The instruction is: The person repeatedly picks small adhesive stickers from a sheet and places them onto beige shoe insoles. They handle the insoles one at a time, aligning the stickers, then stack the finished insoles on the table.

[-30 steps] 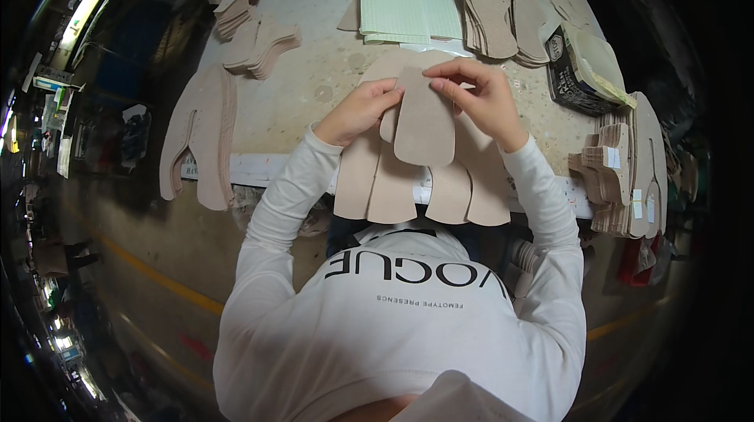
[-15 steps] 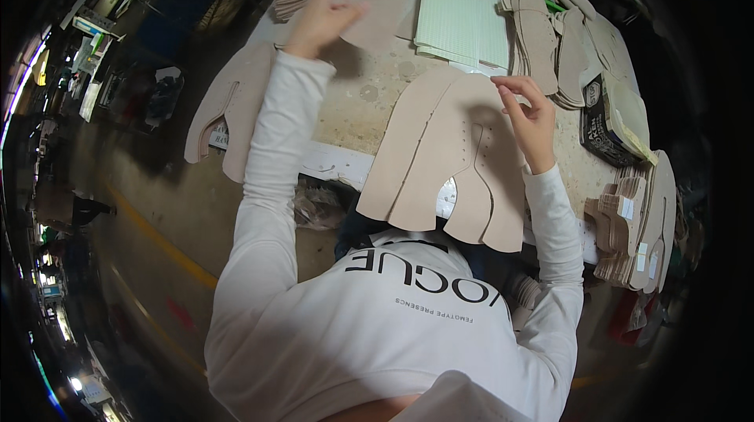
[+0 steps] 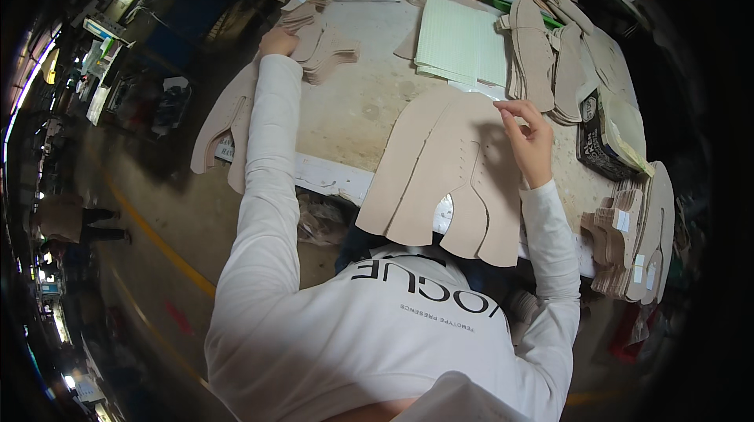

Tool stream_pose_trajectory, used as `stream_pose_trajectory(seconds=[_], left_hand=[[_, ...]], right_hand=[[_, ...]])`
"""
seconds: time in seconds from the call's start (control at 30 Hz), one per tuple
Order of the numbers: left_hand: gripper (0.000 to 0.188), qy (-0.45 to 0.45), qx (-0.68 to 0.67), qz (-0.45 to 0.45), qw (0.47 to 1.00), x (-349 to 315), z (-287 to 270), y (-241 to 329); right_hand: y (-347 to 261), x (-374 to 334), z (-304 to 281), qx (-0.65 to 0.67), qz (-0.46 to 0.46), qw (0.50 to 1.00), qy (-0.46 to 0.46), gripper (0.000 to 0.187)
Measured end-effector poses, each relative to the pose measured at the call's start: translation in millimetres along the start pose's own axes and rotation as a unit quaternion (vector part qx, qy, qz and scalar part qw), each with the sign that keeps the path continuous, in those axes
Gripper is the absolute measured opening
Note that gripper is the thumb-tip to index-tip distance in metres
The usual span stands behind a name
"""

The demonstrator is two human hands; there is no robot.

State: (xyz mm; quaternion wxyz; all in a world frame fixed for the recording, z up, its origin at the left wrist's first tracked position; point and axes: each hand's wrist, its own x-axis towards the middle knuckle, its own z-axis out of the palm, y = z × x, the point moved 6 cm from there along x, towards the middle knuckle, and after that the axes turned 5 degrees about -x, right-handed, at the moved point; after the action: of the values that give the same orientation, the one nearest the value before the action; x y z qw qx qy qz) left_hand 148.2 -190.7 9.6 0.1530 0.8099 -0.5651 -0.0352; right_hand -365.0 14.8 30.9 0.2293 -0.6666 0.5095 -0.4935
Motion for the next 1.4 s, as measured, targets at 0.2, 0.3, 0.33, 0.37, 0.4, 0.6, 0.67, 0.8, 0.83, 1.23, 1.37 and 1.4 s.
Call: stream_pose_trajectory(seconds=[0.2,0.3,0.33,0.37,0.4,0.6,0.67,0.8,0.83,1.23,1.37,1.4], left_hand=[[0.035,-0.015,-0.017,0.054,0.998,-13,-3,22],[0.039,0.096,0.028,0.085,0.991,-34,-23,51],[0.038,0.107,-0.053,0.142,0.983,-45,-28,70],[0.036,0.108,-0.134,0.193,0.966,-59,-32,92],[0.034,0.109,-0.215,0.242,0.940,-75,-37,115],[0.030,-0.088,-0.487,0.351,0.795,-187,-12,238],[0.037,-0.272,-0.532,0.281,0.751,-221,11,257],[0.042,-0.464,-0.557,0.145,0.673,-272,41,266],[0.042,-0.443,-0.583,0.126,0.670,-279,43,266],[0.044,-0.438,-0.679,0.025,0.588,-305,16,254],[0.043,-0.433,-0.678,0.018,0.593,-304,13,254],[0.043,-0.433,-0.677,0.017,0.595,-304,13,254]], right_hand=[[25,13,-6,-0.109,-0.010,0.994,-0.012,0.020],[36,21,-2,-0.190,-0.033,0.980,-0.041,0.029],[39,23,3,-0.213,-0.030,0.975,-0.058,0.031],[42,24,7,-0.237,-0.026,0.968,-0.074,0.033],[48,25,13,-0.212,0.022,0.972,-0.095,0.032],[42,31,19,-0.114,0.078,0.983,-0.124,0.027],[39,28,16,0.032,0.122,0.984,-0.127,0.028],[25,16,13,0.214,0.130,0.964,-0.090,0.029],[21,15,12,0.213,0.121,0.966,-0.079,0.029],[-17,-16,24,0.442,0.199,0.856,-0.178,0.040],[-13,-20,28,0.443,0.251,0.841,-0.183,0.042],[-12,-20,29,0.442,0.255,0.840,-0.182,0.043]])
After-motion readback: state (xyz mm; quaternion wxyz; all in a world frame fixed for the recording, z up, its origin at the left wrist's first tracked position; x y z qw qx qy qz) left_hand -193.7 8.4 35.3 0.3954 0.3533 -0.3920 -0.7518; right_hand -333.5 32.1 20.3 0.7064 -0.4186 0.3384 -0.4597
